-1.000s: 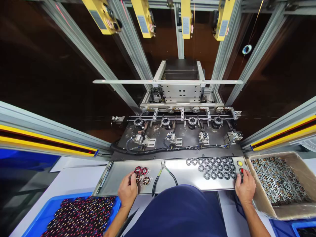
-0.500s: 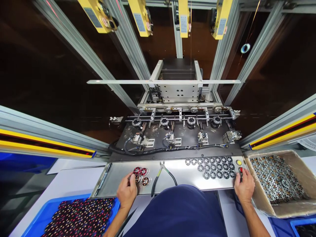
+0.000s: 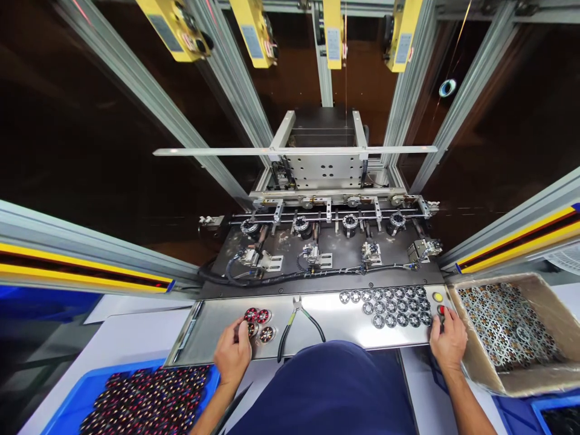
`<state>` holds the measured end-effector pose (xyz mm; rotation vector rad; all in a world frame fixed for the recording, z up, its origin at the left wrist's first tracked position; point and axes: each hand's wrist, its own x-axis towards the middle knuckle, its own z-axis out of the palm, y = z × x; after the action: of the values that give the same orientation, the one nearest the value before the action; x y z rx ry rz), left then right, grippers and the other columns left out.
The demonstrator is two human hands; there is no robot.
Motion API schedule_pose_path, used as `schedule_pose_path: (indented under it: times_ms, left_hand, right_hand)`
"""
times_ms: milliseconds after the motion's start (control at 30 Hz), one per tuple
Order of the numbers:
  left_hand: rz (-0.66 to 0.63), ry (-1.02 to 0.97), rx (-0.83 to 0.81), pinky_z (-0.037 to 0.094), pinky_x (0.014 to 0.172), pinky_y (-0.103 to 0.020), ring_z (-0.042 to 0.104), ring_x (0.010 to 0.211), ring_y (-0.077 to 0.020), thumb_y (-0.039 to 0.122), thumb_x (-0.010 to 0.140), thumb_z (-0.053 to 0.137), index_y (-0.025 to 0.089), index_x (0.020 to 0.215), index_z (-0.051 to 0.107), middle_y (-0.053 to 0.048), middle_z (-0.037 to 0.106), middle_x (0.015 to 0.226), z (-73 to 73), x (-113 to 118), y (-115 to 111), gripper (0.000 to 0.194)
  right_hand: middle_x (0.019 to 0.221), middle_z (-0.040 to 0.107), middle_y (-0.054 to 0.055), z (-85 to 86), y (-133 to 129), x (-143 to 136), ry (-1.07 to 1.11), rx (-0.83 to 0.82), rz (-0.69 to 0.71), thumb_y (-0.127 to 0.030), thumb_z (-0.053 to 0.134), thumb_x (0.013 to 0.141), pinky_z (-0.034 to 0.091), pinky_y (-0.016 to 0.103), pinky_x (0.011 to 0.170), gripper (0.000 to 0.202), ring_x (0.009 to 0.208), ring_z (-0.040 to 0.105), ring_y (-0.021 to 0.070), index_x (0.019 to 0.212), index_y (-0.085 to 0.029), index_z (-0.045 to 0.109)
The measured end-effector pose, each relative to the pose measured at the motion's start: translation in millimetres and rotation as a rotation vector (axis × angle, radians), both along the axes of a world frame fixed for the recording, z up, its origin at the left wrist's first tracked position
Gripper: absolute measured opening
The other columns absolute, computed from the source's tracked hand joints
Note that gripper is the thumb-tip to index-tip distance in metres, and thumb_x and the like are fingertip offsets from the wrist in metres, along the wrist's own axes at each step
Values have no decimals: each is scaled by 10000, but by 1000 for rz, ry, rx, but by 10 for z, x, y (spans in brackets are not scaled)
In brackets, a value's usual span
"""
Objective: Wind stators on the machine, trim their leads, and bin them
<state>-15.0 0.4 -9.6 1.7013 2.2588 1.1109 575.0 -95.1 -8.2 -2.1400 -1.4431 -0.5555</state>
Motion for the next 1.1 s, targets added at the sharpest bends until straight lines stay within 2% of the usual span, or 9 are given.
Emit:
schedule_pose_path:
  times_ms: [167,333,467,667,867,1033,1100]
  left_hand:
    - [-7,-6,-11,521,877,-399,696,948,-280,450,959,468,177,1019,682,-140,750,1007,9,1,2,352]
    - [-1,-11,-9,523,878,-400,699,949,-279,443,960,468,179,1023,684,-135,757,1011,11,12,0,346]
    - [-3,-14,-4,521,881,-393,699,960,-275,452,958,472,177,1019,684,-139,758,1019,8,15,1,353]
    - [-7,-12,3,525,886,-401,703,962,-278,448,962,457,185,1016,681,-137,758,1012,15,19,2,350]
    - [-9,-19,-5,529,904,-415,708,961,-286,460,960,456,180,1018,687,-145,761,1012,45,25,6,367]
    - [15,-53,-3,539,888,-404,713,949,-280,493,949,466,193,1003,694,-126,768,997,60,67,20,381]
    - [25,-75,-4,547,877,-396,721,939,-275,505,946,471,192,1001,697,-115,773,986,69,75,12,390]
  right_hand:
    - [1261,643,242,46,-29,13,-7,-20,58,-432,425,1009,475,497,987,490,1153,602,350,1241,-64,650]
    - [1218,673,206,148,-64,8,-14,-66,126,-365,452,1010,485,502,1021,441,1169,618,335,1331,-94,584]
    - [1170,686,212,224,-83,19,-20,-94,147,-386,435,1010,484,507,1023,474,1187,602,353,1339,-77,577]
    - [1202,683,191,277,-124,141,0,-131,142,-417,440,995,503,506,1001,471,1196,612,355,1321,-120,604]
    - [1247,656,201,302,-92,251,4,-208,157,-451,406,988,496,539,1028,470,1244,585,363,1233,-133,648]
    - [1166,699,170,299,-86,407,-33,-253,248,-489,380,983,532,534,996,475,1177,638,356,1130,-159,688]
    - [1092,725,172,394,-2,421,-85,-254,299,-503,370,988,554,534,955,489,1107,673,363,1081,-156,702]
